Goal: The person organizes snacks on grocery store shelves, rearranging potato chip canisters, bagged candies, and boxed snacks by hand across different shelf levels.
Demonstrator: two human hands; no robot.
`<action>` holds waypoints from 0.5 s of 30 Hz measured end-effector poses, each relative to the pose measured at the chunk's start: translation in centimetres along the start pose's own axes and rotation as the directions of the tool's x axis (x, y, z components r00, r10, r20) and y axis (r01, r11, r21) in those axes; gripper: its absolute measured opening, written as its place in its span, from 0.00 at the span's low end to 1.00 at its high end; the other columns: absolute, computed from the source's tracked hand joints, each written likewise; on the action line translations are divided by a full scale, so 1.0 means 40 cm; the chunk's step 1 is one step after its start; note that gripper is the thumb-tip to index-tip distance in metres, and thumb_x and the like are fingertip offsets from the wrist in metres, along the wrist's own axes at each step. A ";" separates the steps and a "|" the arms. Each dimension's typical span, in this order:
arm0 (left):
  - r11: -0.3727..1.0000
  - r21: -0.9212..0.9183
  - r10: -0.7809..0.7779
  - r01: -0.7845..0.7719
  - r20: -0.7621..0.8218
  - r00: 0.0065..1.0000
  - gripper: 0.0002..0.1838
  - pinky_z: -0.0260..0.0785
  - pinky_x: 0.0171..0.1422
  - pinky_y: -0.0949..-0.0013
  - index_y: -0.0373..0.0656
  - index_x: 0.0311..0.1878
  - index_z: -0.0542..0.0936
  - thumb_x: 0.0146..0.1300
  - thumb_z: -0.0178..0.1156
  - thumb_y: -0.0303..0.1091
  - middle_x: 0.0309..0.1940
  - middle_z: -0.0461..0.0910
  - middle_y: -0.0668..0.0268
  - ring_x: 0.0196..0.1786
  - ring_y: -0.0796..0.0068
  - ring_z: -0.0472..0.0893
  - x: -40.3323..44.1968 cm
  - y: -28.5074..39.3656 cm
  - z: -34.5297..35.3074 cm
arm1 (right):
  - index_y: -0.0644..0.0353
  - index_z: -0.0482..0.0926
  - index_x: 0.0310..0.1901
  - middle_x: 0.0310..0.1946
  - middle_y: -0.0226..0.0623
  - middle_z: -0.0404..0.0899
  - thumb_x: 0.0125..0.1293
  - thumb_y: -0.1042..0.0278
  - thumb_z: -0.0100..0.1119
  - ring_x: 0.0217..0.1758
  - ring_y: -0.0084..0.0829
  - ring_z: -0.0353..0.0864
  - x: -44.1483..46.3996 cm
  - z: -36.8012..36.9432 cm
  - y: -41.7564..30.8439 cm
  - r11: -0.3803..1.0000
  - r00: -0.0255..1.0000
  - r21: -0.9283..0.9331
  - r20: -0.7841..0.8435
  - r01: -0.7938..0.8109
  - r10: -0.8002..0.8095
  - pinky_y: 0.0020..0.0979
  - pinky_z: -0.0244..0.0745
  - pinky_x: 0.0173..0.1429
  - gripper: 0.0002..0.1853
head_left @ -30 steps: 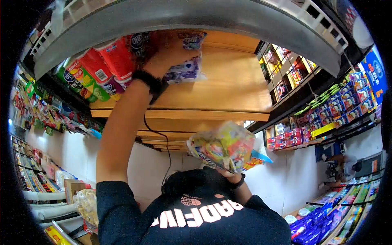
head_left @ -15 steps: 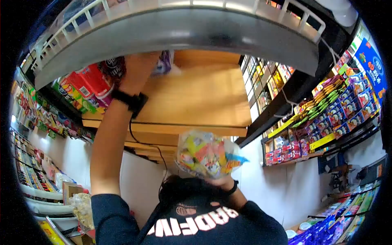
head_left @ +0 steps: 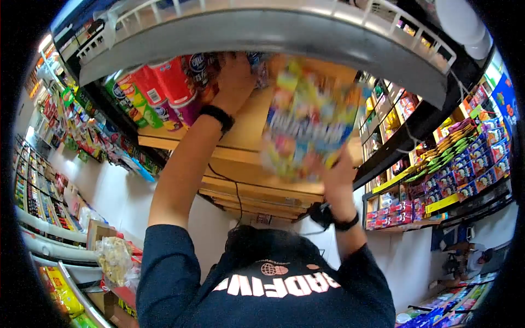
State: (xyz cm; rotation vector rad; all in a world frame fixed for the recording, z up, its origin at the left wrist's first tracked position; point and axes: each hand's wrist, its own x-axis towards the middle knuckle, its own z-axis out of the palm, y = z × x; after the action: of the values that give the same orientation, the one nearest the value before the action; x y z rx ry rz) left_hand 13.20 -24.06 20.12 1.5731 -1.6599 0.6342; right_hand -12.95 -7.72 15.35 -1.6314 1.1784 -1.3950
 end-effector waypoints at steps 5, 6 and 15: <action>0.982 -0.177 -0.043 0.066 0.130 0.991 0.51 0.73 0.57 0.47 0.43 0.76 0.48 0.49 0.65 0.33 0.63 0.60 0.29 0.56 0.32 0.74 0.043 -0.047 0.066 | 0.56 0.76 0.53 0.36 0.26 0.78 0.55 0.62 0.71 0.35 0.20 0.73 0.205 0.014 -0.094 0.973 0.998 0.222 -0.007 -0.058 0.061 0.22 0.65 0.36 0.24; 0.966 -0.254 -0.015 0.038 0.093 0.996 0.51 0.74 0.56 0.48 0.44 0.76 0.48 0.48 0.63 0.32 0.63 0.60 0.29 0.55 0.32 0.74 0.052 -0.057 0.081 | 0.55 0.77 0.52 0.33 0.25 0.77 0.56 0.64 0.70 0.32 0.20 0.72 0.262 0.023 -0.093 0.962 1.000 0.272 -0.009 0.005 -0.002 0.21 0.63 0.33 0.22; 0.956 -0.289 -0.053 0.050 -0.005 0.999 0.53 0.58 0.70 0.42 0.46 0.77 0.42 0.56 0.64 0.47 0.65 0.53 0.22 0.66 0.20 0.57 0.005 0.027 0.068 | 0.53 0.79 0.59 0.47 0.42 0.79 0.58 0.80 0.57 0.46 0.33 0.76 0.541 0.101 -0.024 0.953 0.984 -0.265 0.066 -0.145 0.168 0.30 0.72 0.50 0.25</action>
State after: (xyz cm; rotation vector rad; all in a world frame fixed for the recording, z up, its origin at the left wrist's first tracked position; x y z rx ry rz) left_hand 11.65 -26.16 18.80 1.3922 -1.6141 0.3547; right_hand -8.44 -27.77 23.32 -1.7137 1.4532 -1.0947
